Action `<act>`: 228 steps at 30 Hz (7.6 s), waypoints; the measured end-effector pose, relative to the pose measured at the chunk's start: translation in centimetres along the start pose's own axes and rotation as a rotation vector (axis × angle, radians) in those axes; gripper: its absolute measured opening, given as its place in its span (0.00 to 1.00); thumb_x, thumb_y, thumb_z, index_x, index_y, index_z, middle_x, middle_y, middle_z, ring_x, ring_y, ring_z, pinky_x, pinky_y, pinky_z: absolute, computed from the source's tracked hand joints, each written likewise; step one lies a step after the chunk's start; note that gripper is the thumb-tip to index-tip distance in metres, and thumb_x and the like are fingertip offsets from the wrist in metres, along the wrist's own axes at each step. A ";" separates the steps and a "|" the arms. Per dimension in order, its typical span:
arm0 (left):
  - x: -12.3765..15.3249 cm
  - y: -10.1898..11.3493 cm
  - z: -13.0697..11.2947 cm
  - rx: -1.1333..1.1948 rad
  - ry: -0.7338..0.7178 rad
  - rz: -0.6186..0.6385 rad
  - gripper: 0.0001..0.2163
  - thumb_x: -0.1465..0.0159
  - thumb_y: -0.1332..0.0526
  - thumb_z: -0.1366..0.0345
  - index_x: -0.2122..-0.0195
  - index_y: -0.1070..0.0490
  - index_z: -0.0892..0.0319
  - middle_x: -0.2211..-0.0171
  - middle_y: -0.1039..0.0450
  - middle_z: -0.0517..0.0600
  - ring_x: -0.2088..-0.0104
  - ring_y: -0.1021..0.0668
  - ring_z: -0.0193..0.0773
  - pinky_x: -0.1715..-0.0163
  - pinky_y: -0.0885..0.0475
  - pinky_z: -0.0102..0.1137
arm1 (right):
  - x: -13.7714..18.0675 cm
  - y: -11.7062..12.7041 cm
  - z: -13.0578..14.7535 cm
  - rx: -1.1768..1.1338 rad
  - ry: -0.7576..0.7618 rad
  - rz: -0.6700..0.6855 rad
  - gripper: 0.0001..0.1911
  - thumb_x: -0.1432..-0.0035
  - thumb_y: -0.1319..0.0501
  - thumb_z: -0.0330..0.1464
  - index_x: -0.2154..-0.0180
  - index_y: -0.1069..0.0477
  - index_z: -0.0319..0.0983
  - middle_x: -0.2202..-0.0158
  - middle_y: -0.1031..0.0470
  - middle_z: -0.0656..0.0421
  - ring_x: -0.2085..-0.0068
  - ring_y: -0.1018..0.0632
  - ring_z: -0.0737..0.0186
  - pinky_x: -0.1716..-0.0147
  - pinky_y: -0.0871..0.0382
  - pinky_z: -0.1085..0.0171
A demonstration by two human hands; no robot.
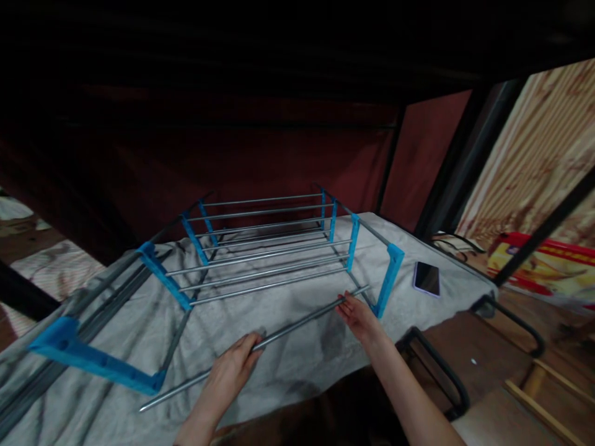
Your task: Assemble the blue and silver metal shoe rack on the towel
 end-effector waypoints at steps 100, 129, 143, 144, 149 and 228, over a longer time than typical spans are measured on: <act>0.5 -0.8 -3.2 -0.210 -0.046 0.001 0.16 0.29 0.56 0.57 0.56 0.30 0.55 0.64 0.21 0.51 0.61 0.20 0.42 0.60 0.31 0.33 | 3.2 -3.4 -5.6 0.185 -0.191 0.183 0.06 0.49 0.33 0.32 0.69 0.26 0.36 0.66 0.21 0.52 0.66 0.20 0.60 0.62 0.23 0.60; 1.5 -0.1 -3.2 -0.149 -0.077 -0.011 0.10 0.30 0.52 0.64 0.53 0.34 0.55 0.60 0.26 0.50 0.60 0.23 0.40 0.62 0.33 0.32 | 2.7 -2.5 -6.2 0.217 -0.148 0.141 0.08 0.51 0.32 0.35 0.69 0.26 0.38 0.71 0.23 0.55 0.65 0.20 0.58 0.60 0.23 0.59; 2.2 0.7 -2.4 -0.282 0.034 0.036 0.08 0.32 0.49 0.68 0.54 0.34 0.55 0.58 0.27 0.50 0.57 0.23 0.39 0.56 0.32 0.32 | 1.0 0.1 -4.5 0.210 -0.124 0.080 0.04 0.45 0.39 0.30 0.71 0.26 0.40 0.70 0.22 0.56 0.64 0.20 0.61 0.59 0.22 0.61; 2.2 0.8 -2.2 -0.293 0.033 0.025 0.08 0.32 0.49 0.68 0.55 0.34 0.55 0.58 0.27 0.50 0.57 0.23 0.39 0.56 0.32 0.33 | 0.9 0.2 -4.4 0.205 -0.140 0.066 0.05 0.44 0.40 0.29 0.71 0.26 0.40 0.70 0.22 0.56 0.65 0.20 0.62 0.59 0.22 0.62; 2.2 0.6 -1.4 -0.318 0.030 -0.020 0.10 0.32 0.51 0.70 0.56 0.32 0.55 0.57 0.26 0.50 0.57 0.24 0.39 0.52 0.33 0.35 | 0.6 0.4 -4.3 0.206 -0.199 0.013 0.09 0.43 0.42 0.27 0.73 0.27 0.40 0.70 0.22 0.57 0.65 0.20 0.63 0.62 0.21 0.65; 0.7 -1.0 0.2 -0.388 0.008 0.048 0.25 0.41 0.53 0.83 0.45 0.34 0.58 0.49 0.26 0.54 0.48 0.25 0.41 0.47 0.35 0.37 | 3.6 -1.3 -5.2 0.172 -0.185 -0.049 0.02 0.45 0.40 0.30 0.70 0.32 0.41 0.74 0.26 0.59 0.68 0.22 0.63 0.66 0.24 0.64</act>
Point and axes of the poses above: each hand's wrist, its own x-axis away from the middle knuckle, its own y-axis out of the back of the hand, z = x × y, the point moved 3 cm from there along -x, towards the middle knuckle
